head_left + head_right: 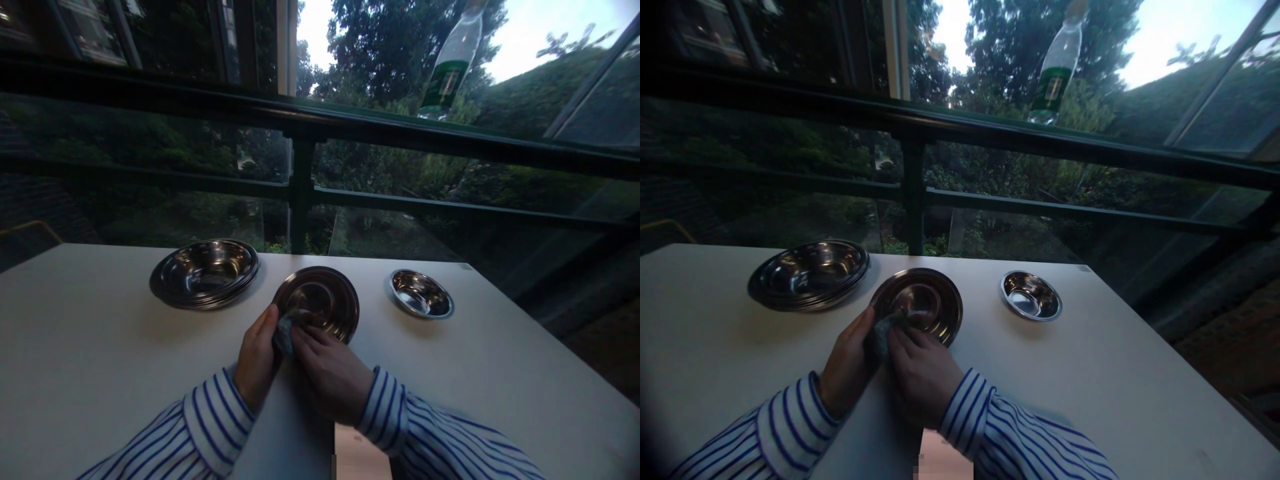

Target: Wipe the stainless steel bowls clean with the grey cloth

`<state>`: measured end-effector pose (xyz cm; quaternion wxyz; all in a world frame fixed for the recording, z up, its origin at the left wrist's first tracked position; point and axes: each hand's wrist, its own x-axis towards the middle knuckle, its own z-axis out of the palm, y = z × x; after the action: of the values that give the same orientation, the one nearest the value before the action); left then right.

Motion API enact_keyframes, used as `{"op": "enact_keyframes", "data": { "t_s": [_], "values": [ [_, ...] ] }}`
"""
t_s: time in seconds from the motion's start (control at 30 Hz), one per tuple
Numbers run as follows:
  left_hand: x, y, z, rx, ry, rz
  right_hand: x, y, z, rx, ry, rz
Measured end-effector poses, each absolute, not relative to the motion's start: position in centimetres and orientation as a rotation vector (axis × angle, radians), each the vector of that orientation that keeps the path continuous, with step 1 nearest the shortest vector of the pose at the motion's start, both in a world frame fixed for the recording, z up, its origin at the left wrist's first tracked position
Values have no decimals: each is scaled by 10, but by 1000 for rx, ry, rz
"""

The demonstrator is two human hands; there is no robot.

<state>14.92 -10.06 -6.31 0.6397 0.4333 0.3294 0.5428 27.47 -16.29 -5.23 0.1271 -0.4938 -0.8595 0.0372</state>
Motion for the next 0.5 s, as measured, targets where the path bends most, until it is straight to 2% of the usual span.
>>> {"op": "enact_keyframes", "data": {
  "t_s": [0.17, 0.33, 0.5],
  "values": [
    [151, -99, -64, 999, 757, 1194, 289, -168, -40, -1641, -2562, 21],
    [151, -98, -62, 1013, 792, 1216, 279, -163, -46, -1485, -2538, 75],
    [150, -98, -63, 1019, 812, 1220, 285, -164, -39, -1591, -2578, 96]
  ]
}}
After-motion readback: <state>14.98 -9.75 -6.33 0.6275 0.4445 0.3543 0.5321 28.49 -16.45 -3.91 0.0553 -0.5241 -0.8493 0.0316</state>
